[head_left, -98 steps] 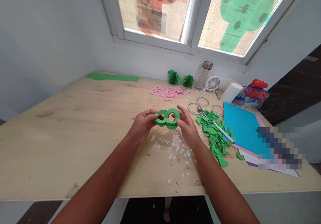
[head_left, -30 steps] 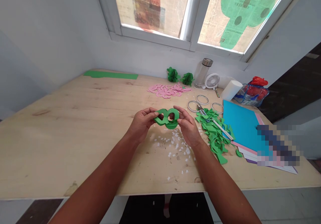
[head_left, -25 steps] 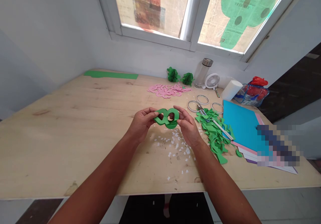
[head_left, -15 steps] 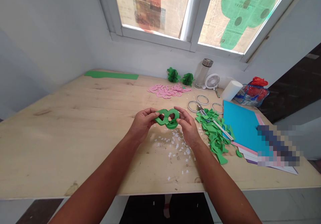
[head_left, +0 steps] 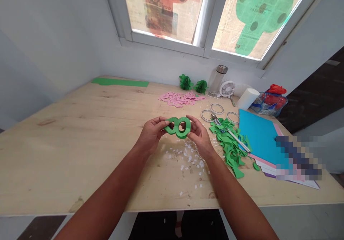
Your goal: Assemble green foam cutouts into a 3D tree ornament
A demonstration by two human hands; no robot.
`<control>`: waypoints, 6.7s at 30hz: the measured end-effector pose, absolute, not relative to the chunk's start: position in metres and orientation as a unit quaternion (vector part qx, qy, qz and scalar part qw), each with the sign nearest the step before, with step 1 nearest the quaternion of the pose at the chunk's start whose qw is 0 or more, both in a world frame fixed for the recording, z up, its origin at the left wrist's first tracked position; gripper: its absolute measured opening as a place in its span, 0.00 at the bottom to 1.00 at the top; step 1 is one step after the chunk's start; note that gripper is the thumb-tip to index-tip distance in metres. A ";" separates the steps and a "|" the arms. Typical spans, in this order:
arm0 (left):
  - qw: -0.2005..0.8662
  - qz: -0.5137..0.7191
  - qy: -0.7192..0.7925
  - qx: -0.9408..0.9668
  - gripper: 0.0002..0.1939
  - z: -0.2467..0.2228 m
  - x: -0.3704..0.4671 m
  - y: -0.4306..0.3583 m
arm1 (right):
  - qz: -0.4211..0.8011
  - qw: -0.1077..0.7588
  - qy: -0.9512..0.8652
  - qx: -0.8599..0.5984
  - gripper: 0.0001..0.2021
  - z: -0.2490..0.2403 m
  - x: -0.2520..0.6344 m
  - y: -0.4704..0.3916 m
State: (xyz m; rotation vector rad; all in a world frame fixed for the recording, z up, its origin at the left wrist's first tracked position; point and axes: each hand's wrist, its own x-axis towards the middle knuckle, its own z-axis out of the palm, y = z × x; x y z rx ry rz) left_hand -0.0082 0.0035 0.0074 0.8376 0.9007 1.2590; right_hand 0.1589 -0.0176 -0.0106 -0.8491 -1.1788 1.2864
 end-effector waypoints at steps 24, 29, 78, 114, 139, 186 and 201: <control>0.648 0.500 0.348 0.457 0.17 0.010 -0.011 0.000 | 0.567 0.618 -0.393 -0.376 0.19 -0.010 0.158 -0.015; 0.654 0.473 0.323 0.494 0.21 0.015 -0.014 -0.003 | 0.577 0.626 -0.380 -0.363 0.18 -0.008 0.159 -0.016; 0.568 0.515 0.417 0.488 0.14 0.002 -0.005 0.001 | 0.453 0.507 -0.561 -0.472 0.25 -0.019 0.157 -0.017; 0.601 0.474 0.414 0.492 0.16 0.001 -0.010 0.006 | 0.399 0.540 -0.560 -0.485 0.21 -0.022 0.158 -0.013; 0.602 0.413 0.425 0.535 0.13 -0.003 -0.004 0.001 | 0.305 0.511 -0.618 -0.513 0.15 -0.012 0.156 -0.021; 0.353 0.524 0.456 0.627 0.08 -0.011 0.002 0.001 | 0.080 0.477 -0.677 -0.555 0.05 -0.009 0.151 -0.029; 0.346 0.508 0.473 0.631 0.07 -0.005 0.012 -0.011 | 0.118 0.478 -0.661 -0.566 0.06 -0.010 0.149 -0.028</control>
